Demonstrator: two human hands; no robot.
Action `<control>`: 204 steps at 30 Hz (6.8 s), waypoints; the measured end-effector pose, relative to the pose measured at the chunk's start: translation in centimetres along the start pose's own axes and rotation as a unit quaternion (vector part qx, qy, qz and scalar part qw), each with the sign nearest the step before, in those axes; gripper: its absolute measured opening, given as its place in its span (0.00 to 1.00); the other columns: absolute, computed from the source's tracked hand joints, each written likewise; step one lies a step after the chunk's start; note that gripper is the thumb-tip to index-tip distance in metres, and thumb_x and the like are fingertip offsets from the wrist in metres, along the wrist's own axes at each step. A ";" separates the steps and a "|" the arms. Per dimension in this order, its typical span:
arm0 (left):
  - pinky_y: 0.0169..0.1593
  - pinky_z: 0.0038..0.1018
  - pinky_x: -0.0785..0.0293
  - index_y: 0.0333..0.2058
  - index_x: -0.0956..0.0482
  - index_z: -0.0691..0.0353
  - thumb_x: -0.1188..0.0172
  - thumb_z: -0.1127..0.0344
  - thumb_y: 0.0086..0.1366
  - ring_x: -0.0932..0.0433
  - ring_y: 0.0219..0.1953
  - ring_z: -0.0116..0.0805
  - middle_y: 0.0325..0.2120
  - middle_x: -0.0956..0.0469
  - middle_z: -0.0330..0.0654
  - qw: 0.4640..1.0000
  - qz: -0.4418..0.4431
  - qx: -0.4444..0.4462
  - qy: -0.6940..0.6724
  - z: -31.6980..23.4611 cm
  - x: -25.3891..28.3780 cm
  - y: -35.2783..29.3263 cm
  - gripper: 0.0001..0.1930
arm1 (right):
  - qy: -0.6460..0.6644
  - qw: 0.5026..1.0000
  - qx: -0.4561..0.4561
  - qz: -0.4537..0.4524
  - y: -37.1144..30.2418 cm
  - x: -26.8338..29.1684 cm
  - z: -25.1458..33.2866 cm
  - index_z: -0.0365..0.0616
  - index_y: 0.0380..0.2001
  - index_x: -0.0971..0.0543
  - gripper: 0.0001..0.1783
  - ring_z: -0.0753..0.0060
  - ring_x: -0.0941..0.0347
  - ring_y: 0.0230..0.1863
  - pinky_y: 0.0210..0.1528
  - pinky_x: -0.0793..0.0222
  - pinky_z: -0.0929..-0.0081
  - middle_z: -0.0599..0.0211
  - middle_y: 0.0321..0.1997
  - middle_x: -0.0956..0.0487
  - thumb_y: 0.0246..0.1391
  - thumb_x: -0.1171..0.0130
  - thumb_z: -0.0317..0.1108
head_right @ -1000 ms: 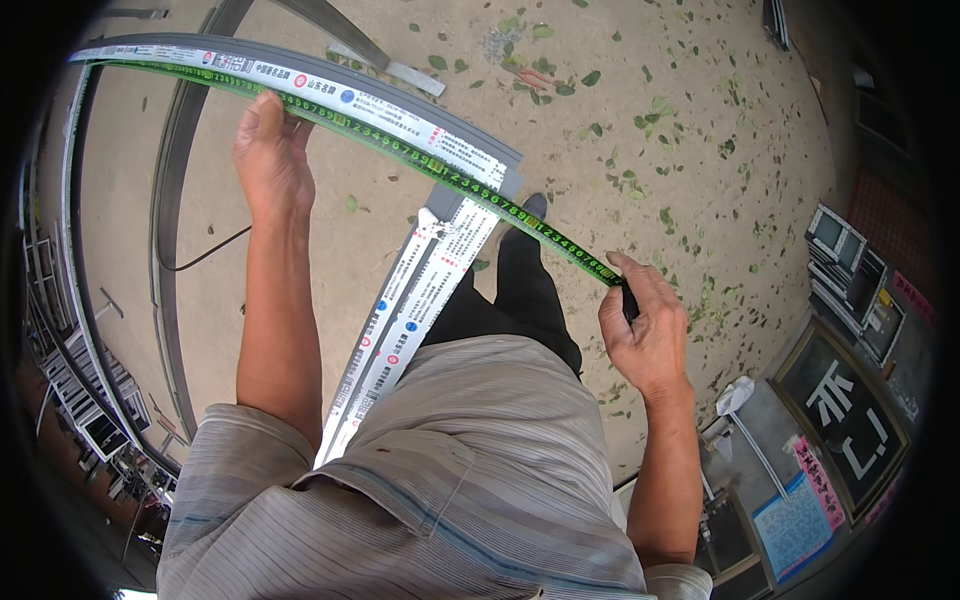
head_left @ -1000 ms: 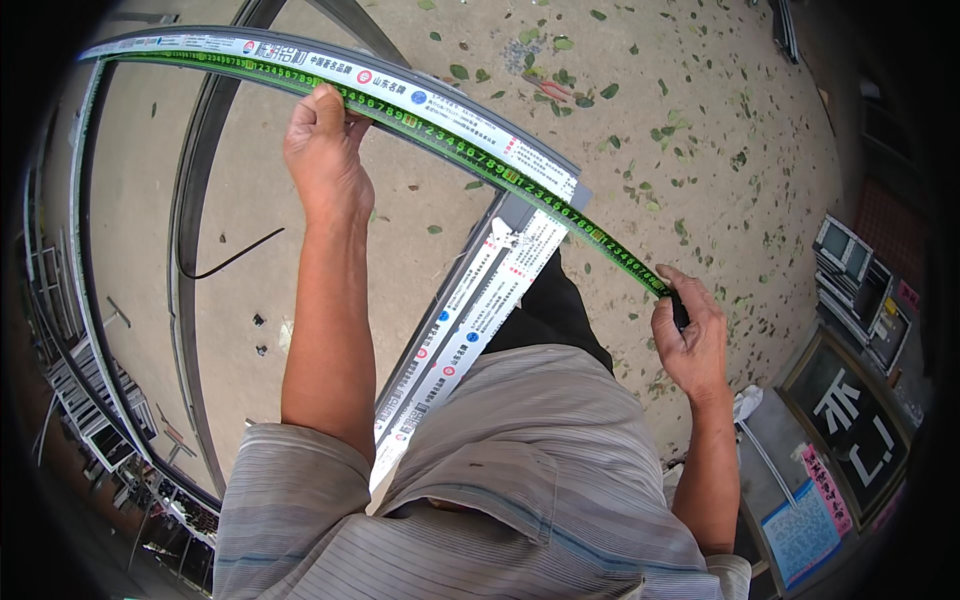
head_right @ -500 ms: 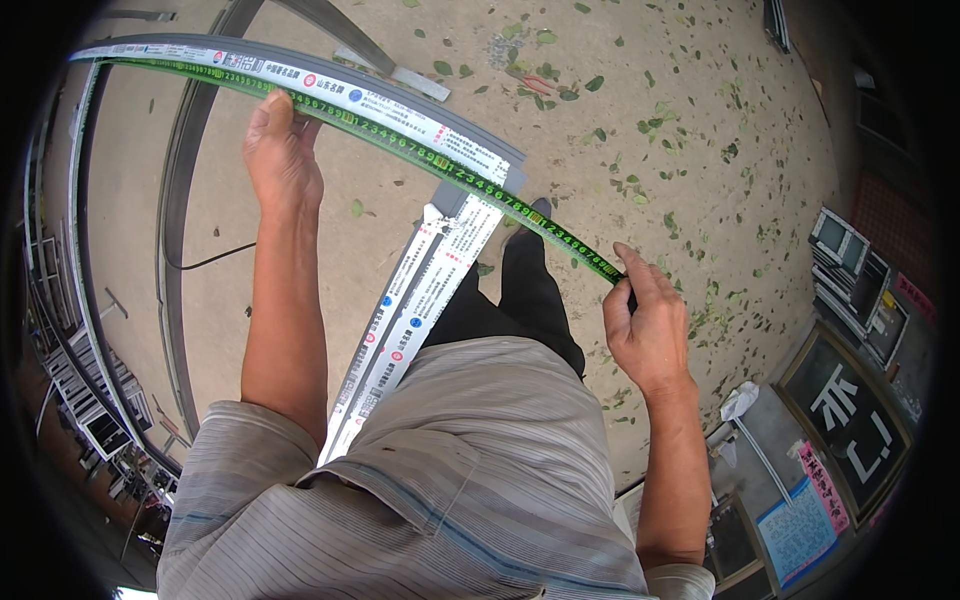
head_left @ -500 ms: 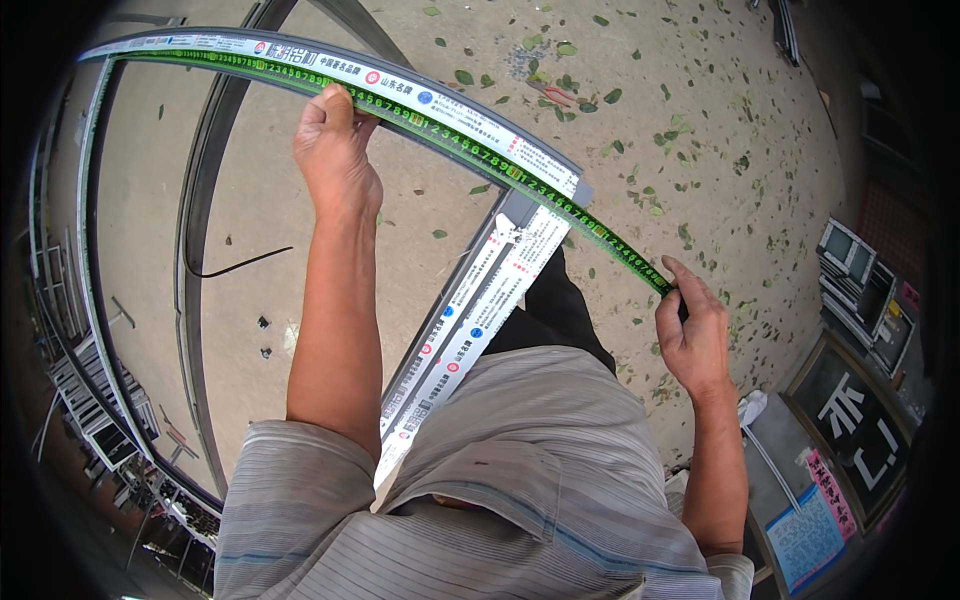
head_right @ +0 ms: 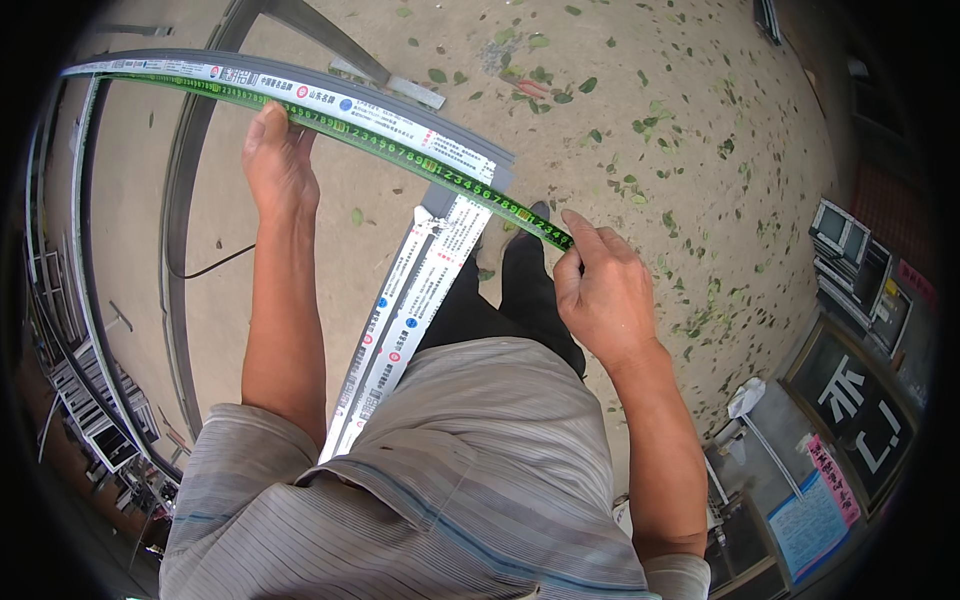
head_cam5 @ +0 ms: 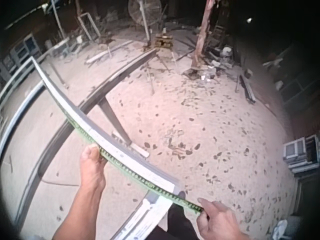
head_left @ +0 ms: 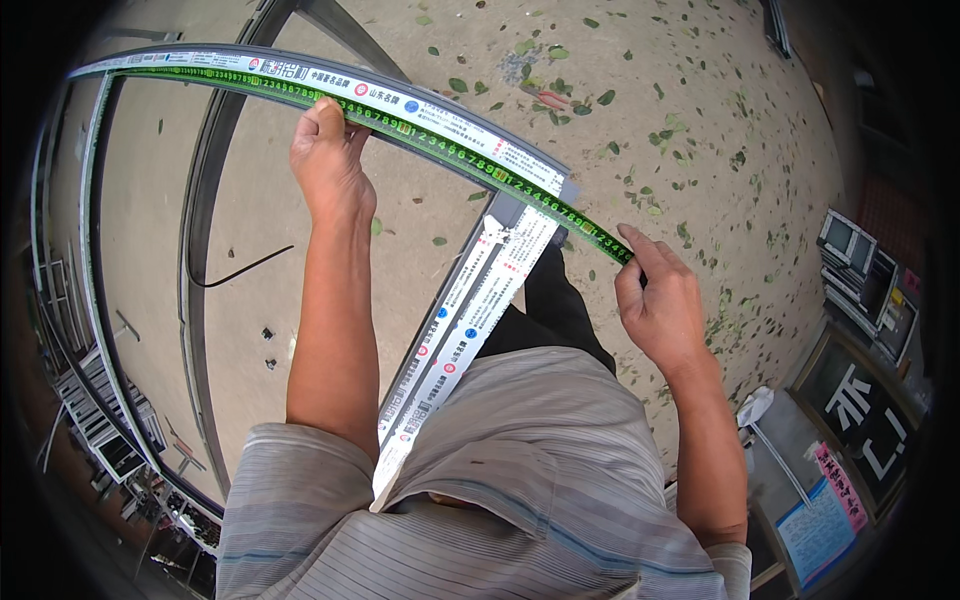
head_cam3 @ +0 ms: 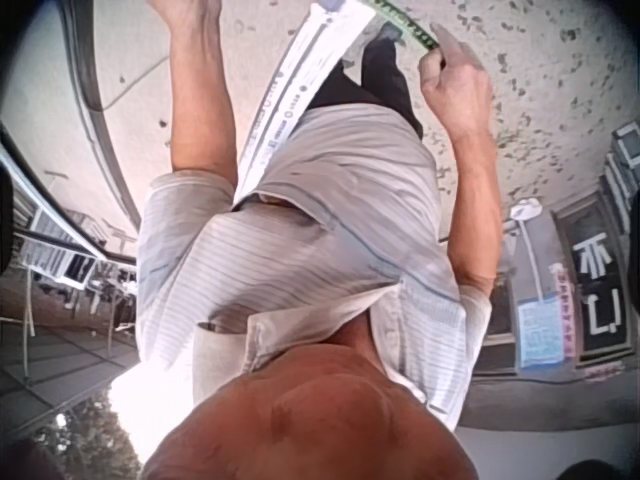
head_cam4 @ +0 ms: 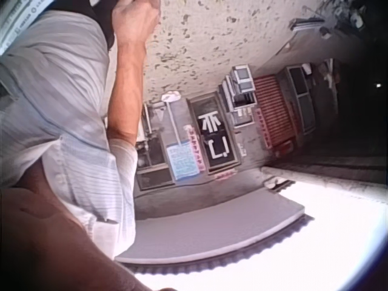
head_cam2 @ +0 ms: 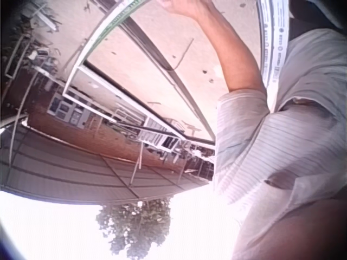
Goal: The person uses a tape measure to measure the lengths of metal frame pieces in a workshop. They then move to a miter saw, measure a metal profile, and mark it with a marker.
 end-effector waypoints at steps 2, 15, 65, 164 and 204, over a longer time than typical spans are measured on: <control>0.68 0.44 0.24 0.54 0.21 0.65 0.40 0.63 0.83 0.17 0.52 0.35 0.48 0.16 0.42 1.000 0.004 -0.002 -0.007 0.1 0.1 0.1 0.12 | -0.007 1.000 0.009 0.000 0.6 -0.4 1.1 0.37 0.59 0.14 0.22 0.37 0.16 0.42 0.49 0.18 0.47 0.43 0.41 0.15 0.63 0.41 0.27; 0.65 0.42 0.22 0.52 0.20 0.61 0.39 0.64 0.82 0.16 0.50 0.33 0.46 0.14 0.40 1.000 -0.001 -0.005 -0.015 0.3 0.2 0.1 0.09 | -0.041 0.999 0.006 0.013 2.3 -1.4 3.3 0.35 0.60 0.16 0.23 0.35 0.14 0.45 0.53 0.18 0.46 0.40 0.45 0.13 0.63 0.41 0.30; 0.50 0.33 0.20 0.40 0.19 0.63 0.39 0.62 0.82 0.18 0.37 0.31 0.35 0.14 0.42 0.999 -0.042 -0.025 0.002 -0.4 -0.2 -0.3 0.11 | 0.028 0.991 -0.038 0.128 -1.3 0.6 -1.7 0.34 0.74 0.30 0.39 0.38 0.23 0.52 0.60 0.26 0.55 0.40 0.52 0.21 0.57 0.44 0.25; 0.58 0.35 0.24 0.54 0.15 0.61 0.53 0.34 0.85 0.20 0.48 0.36 0.43 0.16 0.46 0.292 0.875 0.172 0.344 27.4 -105.8 -17.4 0.33 | 0.150 0.893 -0.418 -0.077 25.2 35.6 -75.4 0.48 0.38 0.11 0.10 0.39 0.14 0.43 0.49 0.18 0.52 0.45 0.38 0.13 0.59 0.36 0.40; 0.68 0.40 0.24 0.63 0.17 0.57 0.39 0.59 0.81 0.19 0.64 0.41 0.59 0.16 0.45 0.397 0.828 0.089 0.385 33.7 -186.6 37.8 0.18 | 0.486 0.702 -0.484 -0.192 103.5 70.8 -113.9 0.41 0.35 0.13 0.10 0.80 0.29 0.18 0.21 0.36 0.72 0.75 0.20 0.22 0.65 0.37 0.35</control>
Point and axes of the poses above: each hand's wrist, its own y-axis towards the middle knuckle, its own x-axis out of the back of the hand, z = x × y, the point moved 9 cm from there along y, towards the middle knuckle
